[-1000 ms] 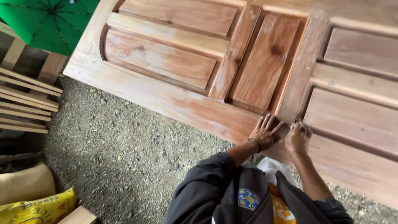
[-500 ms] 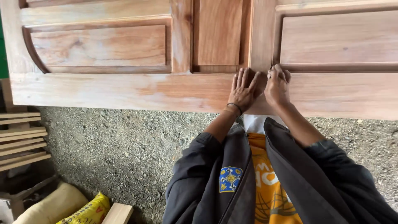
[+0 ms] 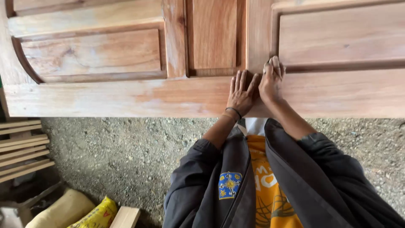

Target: The person sands the surface of a large wooden door using a sanding block. They work systematically across the flat panels and the recessed grooves of the door, moving the sanding block back and forth to smooth the wood.

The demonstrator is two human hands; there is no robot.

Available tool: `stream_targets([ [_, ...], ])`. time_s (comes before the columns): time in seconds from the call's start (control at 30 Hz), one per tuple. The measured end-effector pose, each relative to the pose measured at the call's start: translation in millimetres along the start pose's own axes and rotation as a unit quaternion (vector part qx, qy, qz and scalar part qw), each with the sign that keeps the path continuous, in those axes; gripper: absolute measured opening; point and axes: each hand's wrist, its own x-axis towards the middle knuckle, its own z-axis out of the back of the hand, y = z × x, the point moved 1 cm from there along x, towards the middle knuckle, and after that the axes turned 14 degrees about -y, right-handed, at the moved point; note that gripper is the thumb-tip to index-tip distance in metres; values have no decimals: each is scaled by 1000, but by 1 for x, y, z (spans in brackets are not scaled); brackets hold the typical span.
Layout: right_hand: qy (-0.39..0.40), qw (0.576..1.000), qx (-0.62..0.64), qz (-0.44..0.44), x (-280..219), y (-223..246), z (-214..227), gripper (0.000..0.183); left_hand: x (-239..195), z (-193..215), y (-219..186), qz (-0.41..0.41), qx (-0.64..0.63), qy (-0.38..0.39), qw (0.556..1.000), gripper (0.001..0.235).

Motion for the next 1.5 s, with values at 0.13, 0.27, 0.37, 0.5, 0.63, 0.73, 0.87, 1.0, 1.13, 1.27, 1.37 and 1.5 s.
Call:
stream_targets([
  [0.13,4,1000,9,-7,1,11,13,19,6,15,0,-14,0,-28,1000,67],
  [0.27,7,995,78,-67,14,2,-17,25,3,18,-2,-15,-7,-17,1000,68],
  [0.37,-3,992,75,-98,29,-40,-92,23,4,28,-4,-6,-32,-11,999,62],
  [0.5,9,987,105,-121,71,-33,-83,19,2,31,-4,2,-49,-27,998,64],
  [0.63,18,963,175,-202,66,16,-16,27,3,40,-4,-11,-44,-43,998,55],
  [0.73,26,985,70,-153,48,8,-29,21,1,41,-4,-7,-52,-33,998,54],
  [0.87,-4,995,-8,-96,66,-25,-90,14,3,39,-5,6,-56,-4,998,68],
  [1.0,-1,990,56,-128,38,-35,-94,12,1,35,-4,9,-72,4,997,67],
  [1.13,16,991,22,-134,28,5,-34,23,3,20,1,2,-45,-8,999,66],
  [1.27,-39,991,83,-102,39,-18,-70,31,2,40,-3,-11,-48,-39,998,61],
  [1.37,128,966,57,-220,89,-30,-90,44,6,25,2,-17,-43,-38,998,68],
  [1.5,26,991,58,-121,74,-25,-56,28,8,35,10,-17,-61,-20,998,66],
])
